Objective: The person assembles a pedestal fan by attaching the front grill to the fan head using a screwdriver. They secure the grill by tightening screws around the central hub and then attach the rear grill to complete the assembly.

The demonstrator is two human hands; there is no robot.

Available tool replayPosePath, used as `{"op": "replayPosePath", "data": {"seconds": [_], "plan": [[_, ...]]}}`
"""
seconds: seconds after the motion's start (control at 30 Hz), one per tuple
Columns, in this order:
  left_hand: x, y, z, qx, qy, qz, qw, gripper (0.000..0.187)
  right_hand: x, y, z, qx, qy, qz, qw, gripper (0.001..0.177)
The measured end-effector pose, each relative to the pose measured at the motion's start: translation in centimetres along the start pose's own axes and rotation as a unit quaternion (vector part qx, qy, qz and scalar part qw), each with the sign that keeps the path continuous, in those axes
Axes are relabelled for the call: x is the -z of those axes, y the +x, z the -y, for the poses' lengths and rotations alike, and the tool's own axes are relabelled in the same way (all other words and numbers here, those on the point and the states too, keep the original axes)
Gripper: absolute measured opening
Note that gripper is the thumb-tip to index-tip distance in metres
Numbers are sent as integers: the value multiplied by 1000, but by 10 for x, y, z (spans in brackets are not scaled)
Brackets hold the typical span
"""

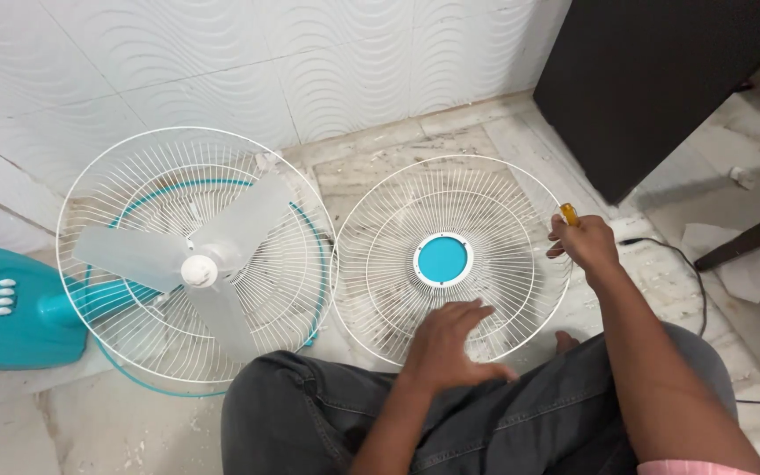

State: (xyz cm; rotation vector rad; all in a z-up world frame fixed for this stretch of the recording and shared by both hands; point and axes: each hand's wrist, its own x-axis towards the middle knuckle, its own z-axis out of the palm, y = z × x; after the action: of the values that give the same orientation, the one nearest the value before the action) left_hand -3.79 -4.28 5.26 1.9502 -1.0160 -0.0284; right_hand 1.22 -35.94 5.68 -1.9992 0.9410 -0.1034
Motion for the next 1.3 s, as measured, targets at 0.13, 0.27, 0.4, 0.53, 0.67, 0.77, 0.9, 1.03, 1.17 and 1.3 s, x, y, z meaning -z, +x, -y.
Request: {"op": "replayPosePath", "data": {"seconds": [0.13,0.27,0.4,0.53,0.67,0.77,0.9,1.03,1.17,1.3], "plan": [[-16,14,-19,-21,50,-3,999,66,7,-17,21,14,49,-56,997,44],[-25,29,-38,56,64,6,996,54,13,-33,40,37,110,-67,991,49],[-3,48,-51,64,70,-141,985,36,12,-42,51,30,282,-50,958,49],[34,65,-77,99,32,-201,974,35,2,-53,54,55,465,1,883,45],[68,76,-83,135,-30,-240,961,41,-15,-54,49,25,521,-17,853,30],[97,79,-67,76,-220,-288,929,26,-32,-52,38,-2,380,42,924,34],[145,61,-52,183,-421,-313,831,29,-64,-60,35,-25,257,99,961,59],[185,23,-35,180,-477,-325,796,61,-82,-76,37,-59,263,110,957,81],[219,-21,-4,190,-484,-355,777,72,-89,-83,41,-117,325,185,920,89],[236,-64,26,204,-515,-391,734,75,-107,-89,41,-90,301,337,887,85]]}}
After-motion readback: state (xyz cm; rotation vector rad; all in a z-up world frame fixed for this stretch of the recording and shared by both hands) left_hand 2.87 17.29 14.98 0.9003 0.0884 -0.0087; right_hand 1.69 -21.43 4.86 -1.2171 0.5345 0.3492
